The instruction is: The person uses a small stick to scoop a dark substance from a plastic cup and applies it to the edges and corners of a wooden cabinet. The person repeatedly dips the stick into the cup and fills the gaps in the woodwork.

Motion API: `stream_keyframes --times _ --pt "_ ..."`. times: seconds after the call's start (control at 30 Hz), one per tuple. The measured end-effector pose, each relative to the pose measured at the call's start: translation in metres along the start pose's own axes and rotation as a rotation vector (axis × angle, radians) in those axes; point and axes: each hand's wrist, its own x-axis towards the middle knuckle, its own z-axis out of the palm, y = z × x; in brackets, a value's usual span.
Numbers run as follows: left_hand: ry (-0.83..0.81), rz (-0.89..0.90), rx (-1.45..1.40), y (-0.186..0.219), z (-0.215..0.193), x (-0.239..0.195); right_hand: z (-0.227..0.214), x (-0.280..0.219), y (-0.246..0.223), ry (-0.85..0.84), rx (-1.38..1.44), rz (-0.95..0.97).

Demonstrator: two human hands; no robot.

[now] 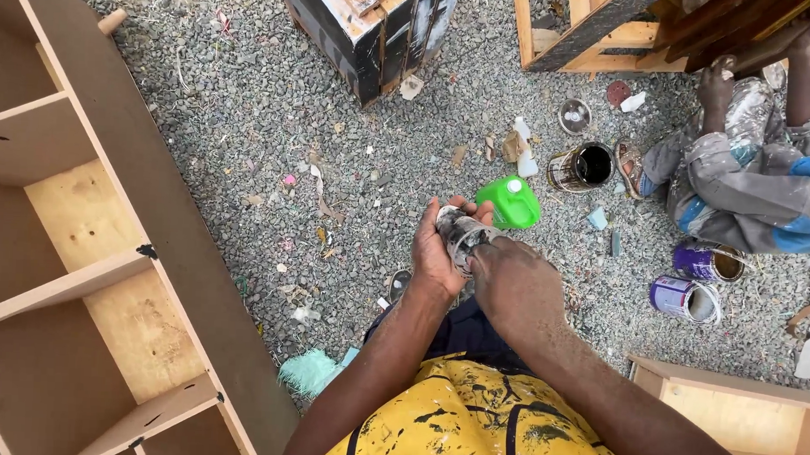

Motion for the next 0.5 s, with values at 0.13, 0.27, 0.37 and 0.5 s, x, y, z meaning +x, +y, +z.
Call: stream_keyframes --times 0.13,0.27,0.37,0.5 --pt "-0.026 0.060 -0.054 0.008 0.005 0.006 -0.027 0.014 0.010 -0.086 0.369 0.055" --pt "-0.056 0.119 -0.079 0.003 0.002 0.014 -0.020 0.014 0.022 0.161 0.213 -0.131" --pt "-0.047 0.131 -0.087 -0.004 0.007 0.007 -0.016 0.014 0.028 0.323 0.053 -0.284" --pt "-0.032 0.151 -0.061 -0.019 0.015 0.000 -0.037 0.012 0.030 0.340 -0.063 -0.357"
